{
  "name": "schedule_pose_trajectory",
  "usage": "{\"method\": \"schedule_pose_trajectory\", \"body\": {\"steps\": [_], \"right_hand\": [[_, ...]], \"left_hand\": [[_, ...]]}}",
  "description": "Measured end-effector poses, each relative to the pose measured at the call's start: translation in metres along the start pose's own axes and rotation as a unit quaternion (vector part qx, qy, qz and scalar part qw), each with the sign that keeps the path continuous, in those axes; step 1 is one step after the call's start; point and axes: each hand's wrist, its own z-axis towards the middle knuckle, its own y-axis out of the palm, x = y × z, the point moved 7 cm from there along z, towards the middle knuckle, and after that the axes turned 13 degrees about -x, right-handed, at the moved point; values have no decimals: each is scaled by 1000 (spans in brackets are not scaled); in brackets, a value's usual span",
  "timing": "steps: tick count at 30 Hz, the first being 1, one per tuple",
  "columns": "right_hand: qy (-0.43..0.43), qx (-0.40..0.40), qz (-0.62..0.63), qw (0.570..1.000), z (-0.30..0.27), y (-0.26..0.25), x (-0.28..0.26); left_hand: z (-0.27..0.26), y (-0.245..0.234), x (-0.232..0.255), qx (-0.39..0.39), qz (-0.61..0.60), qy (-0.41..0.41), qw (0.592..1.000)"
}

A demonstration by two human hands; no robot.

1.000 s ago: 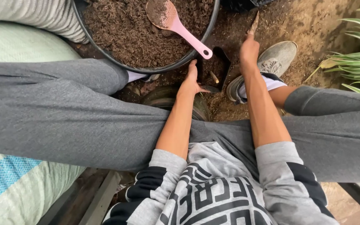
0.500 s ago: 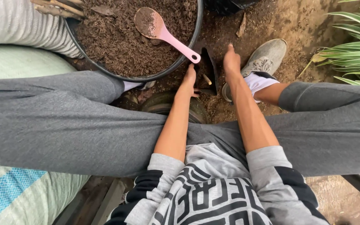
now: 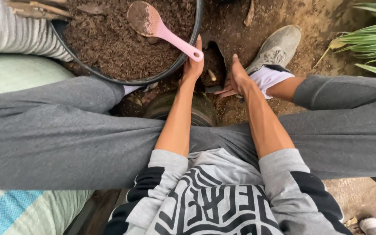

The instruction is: Filling small plastic nursery bags with soil using a scoop and planting wooden cuttings into them.

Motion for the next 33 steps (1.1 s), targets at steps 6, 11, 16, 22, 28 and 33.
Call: {"method": "schedule_pose_trajectory", "body": {"steps": [6,11,16,22,28,33], "right_hand": [[-24,-21,-11,999,1,1,-6],[-43,-26,-61,997,-21,15,-18],[-89,0,-102,991,-16,0,-31],[-356,379,-149,841,8,-75,-57],[-236,-62,-95,965,-37,42,-54],[-227,25,-141,963,-75,61,-57]], "left_hand": [[13,7,-3,-101,-22,53,993],[6,5,-8,-89,-23,33,995],[25,-2,-22,-74,82,64,992],[29,-25,-55,48,88,-52,994],[0,-10,-34,12,-196,-47,979],[26,-12,-61,5,-245,-31,969]]}}
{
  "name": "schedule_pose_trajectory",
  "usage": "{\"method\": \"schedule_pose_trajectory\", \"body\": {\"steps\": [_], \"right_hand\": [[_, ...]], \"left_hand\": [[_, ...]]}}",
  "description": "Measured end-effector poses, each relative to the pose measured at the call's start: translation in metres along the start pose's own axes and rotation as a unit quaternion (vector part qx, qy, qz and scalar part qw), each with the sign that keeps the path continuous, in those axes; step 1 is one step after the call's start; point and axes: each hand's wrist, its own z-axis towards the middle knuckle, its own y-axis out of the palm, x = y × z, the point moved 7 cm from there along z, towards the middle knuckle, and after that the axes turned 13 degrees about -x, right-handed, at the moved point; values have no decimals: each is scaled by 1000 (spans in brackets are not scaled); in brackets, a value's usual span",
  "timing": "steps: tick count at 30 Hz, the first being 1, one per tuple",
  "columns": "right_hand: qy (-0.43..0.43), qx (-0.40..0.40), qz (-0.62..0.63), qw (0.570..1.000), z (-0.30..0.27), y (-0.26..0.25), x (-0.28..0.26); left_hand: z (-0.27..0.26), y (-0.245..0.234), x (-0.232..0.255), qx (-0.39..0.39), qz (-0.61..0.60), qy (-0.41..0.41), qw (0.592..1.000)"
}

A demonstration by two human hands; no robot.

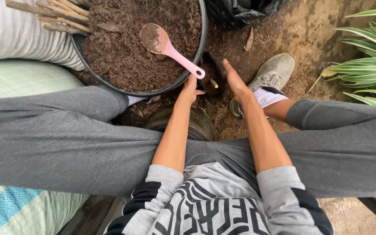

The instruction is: Filling small plastic nursery bags with soil using a scoop and planting wooden cuttings into them.

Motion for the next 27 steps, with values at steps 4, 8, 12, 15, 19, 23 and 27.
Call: {"method": "schedule_pose_trajectory", "body": {"steps": [4,8,12,15,19,23,27], "right_hand": [[1,127,4,992,58,-65,44],[-22,233,13,972,71,-92,65],[-8,190,128,973,80,-83,79],[-15,182,153,971,128,-109,115],[-100,206,-169,959,90,-97,53],[-190,110,-168,961,96,-81,9],[-206,41,-120,970,106,-64,-29]], "left_hand": [[4,5,2,-5,15,-11,1000],[57,-39,-26,20,183,-47,982],[-46,46,51,-25,192,57,979],[23,-5,9,26,340,-21,940],[-35,59,49,-29,315,73,946],[-46,58,57,-54,303,167,937],[-72,72,76,-102,251,66,960]]}}
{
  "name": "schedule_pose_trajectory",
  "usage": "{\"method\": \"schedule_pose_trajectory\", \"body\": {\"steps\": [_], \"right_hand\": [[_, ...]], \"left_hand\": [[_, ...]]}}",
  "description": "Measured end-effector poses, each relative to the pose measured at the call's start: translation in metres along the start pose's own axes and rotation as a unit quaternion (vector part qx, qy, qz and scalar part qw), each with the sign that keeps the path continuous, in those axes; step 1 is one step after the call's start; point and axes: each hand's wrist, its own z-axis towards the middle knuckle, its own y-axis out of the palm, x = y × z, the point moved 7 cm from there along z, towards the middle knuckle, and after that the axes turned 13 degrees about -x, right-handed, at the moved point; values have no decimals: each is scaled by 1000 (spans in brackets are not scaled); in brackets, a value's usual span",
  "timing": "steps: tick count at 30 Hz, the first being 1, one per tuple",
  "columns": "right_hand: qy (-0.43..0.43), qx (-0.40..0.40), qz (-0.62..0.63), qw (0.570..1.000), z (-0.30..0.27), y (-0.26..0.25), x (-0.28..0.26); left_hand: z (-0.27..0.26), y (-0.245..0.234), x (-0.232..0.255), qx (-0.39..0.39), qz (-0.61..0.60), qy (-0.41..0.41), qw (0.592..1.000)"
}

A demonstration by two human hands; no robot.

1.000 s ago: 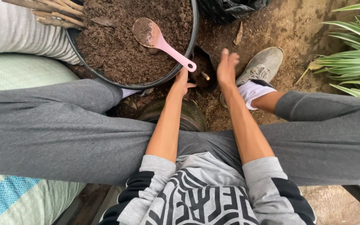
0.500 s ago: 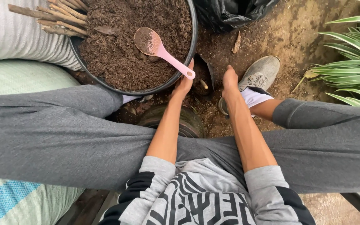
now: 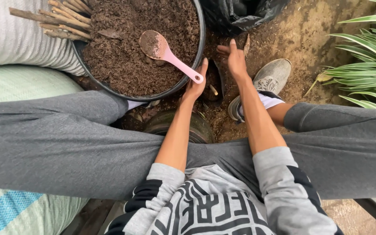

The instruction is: Filling small plastic nursery bags with soil using a scoop and planting wooden cuttings into them.

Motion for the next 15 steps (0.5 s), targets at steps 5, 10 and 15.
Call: {"method": "schedule_pose_trajectory", "body": {"steps": [5,10,15], "right_hand": [[26,-70,-95,993,-15,13,-50],[169,-232,-210,935,-30,44,-60],[229,-194,-206,931,-62,51,-89]], "left_hand": [[86,-36,-140,195,-89,-156,964],[-21,20,-68,217,-441,-158,856],[12,26,-96,137,-571,-110,802]]}}
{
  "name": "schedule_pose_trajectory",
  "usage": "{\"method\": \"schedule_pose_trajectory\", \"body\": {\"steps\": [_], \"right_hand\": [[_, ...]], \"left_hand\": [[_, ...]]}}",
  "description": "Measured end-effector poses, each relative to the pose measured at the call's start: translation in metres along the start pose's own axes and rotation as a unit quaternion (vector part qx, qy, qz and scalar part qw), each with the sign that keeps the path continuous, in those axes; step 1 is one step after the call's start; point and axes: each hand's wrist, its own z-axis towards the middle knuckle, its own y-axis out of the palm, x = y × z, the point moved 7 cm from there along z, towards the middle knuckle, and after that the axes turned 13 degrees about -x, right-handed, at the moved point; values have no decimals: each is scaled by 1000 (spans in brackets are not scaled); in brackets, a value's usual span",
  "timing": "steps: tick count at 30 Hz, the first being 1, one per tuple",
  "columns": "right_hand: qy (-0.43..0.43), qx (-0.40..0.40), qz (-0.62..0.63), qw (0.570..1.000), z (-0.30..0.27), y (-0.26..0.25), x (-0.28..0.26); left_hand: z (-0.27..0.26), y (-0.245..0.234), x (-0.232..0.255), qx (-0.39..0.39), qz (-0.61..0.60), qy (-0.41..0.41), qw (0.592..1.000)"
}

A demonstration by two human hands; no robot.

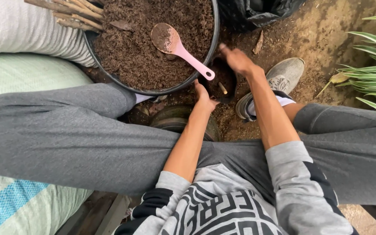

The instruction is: Filling small plastic nursery bags with soil using a scoop and planting wooden cuttings into them.

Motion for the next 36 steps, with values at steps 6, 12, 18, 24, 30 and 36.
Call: {"method": "schedule_pose_trajectory", "body": {"steps": [6,12,18,24,30,36], "right_hand": [[-12,-9,-88,996,24,1,17],[-183,149,-140,962,89,-24,39],[-98,44,-261,959,100,-19,25],[-75,29,-304,949,111,-14,30],[-56,28,-246,967,104,-16,34],[-78,61,-271,957,109,-16,37]], "left_hand": [[-14,13,2,-4,27,3,1000],[3,2,-13,-18,-8,-61,998],[3,5,-7,-41,-23,-43,998],[-13,13,4,-47,-8,-32,998],[-19,13,6,-44,33,-86,995],[-18,1,3,16,16,-71,997]]}}
